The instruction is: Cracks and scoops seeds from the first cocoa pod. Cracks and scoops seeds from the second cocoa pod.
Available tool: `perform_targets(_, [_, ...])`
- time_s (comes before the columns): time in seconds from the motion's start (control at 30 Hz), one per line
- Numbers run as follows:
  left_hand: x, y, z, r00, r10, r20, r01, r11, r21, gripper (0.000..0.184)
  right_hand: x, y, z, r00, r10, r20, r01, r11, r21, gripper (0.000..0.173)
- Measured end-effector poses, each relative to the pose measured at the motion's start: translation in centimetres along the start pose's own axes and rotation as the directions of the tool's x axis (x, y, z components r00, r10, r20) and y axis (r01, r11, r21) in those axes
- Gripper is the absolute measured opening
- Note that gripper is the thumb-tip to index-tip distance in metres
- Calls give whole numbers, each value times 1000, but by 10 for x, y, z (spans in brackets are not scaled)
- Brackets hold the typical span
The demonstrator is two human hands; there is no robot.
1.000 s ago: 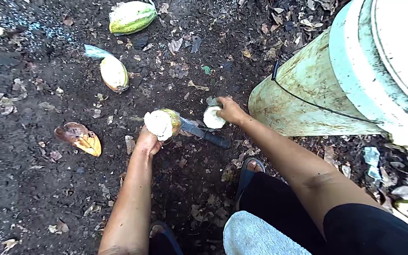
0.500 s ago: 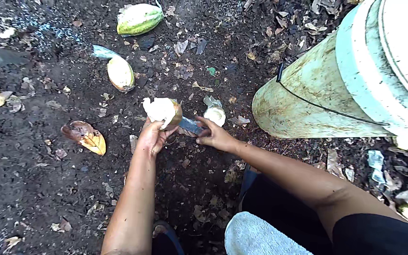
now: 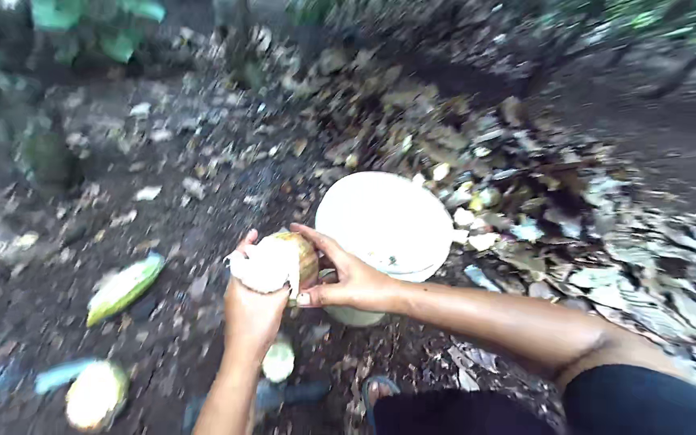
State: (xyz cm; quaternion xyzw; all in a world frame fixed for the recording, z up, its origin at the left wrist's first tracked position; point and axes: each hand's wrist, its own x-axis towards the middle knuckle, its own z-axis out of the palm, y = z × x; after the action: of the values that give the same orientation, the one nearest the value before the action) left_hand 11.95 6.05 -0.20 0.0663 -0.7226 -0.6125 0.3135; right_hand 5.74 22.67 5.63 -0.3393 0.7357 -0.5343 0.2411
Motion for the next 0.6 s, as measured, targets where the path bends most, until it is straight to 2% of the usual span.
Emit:
perform_targets(0.07, [27, 22, 36, 996, 69, 63, -70, 997, 13, 78, -10, -7, -32, 987, -86, -139, 79, 995, -56, 95])
perform_targets(0.13, [45, 40, 69, 989, 89, 122, -98, 993, 70, 74, -19, -2, -55, 946, -154, -286, 145, 988, -53, 93])
perform_targets(0.27, [64, 49, 125, 972, 44, 233, -82, 984, 159, 70, -28, 22, -84, 855, -162, -493, 194, 981, 15, 93])
perform_targets(0.43, [68, 38, 186, 949, -61, 309, 13, 988, 156, 64, -37, 51, -114, 787, -37, -615, 131, 985, 109, 95])
perform_targets(0.6, [70, 22, 215, 935, -114, 336, 87, 992, 96, 63, -42, 66, -128, 754, 5, -656, 76, 993, 95, 93])
